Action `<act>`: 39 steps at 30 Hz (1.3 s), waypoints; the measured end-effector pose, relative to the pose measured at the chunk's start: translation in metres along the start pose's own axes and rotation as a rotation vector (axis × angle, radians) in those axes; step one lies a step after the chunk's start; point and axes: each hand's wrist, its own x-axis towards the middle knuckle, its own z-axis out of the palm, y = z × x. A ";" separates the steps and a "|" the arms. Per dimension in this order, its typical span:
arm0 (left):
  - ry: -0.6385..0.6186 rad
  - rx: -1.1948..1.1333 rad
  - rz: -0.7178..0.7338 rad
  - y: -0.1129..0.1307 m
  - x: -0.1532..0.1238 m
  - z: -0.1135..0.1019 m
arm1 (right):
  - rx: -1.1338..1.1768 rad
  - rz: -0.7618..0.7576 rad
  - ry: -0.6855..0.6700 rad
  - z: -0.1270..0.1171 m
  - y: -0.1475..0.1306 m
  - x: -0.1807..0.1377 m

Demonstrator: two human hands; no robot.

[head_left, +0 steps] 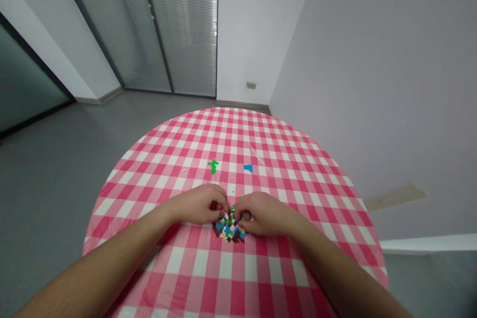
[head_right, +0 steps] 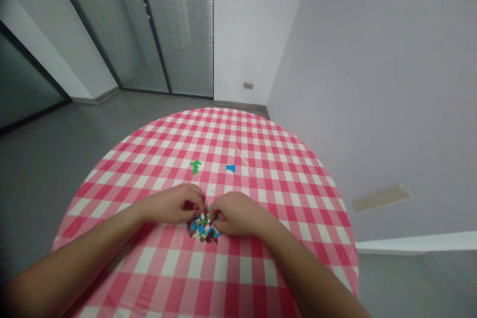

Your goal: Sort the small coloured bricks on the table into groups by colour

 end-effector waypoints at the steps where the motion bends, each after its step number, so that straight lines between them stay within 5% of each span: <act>1: 0.003 0.000 -0.001 0.000 0.000 0.000 | -0.009 0.006 0.006 0.000 0.000 0.000; 12: 0.039 -0.023 -0.013 0.001 0.002 0.001 | 0.178 0.042 0.138 0.001 0.003 0.005; 18: 0.275 0.028 -0.039 -0.005 0.005 0.010 | 0.446 0.240 0.401 0.002 0.012 0.015; 27: 0.526 0.033 -0.033 -0.007 0.007 0.013 | 0.756 0.346 0.366 0.009 0.011 0.022; 39: 0.514 0.040 0.020 -0.007 0.006 0.013 | 0.857 0.278 0.283 0.009 0.017 0.019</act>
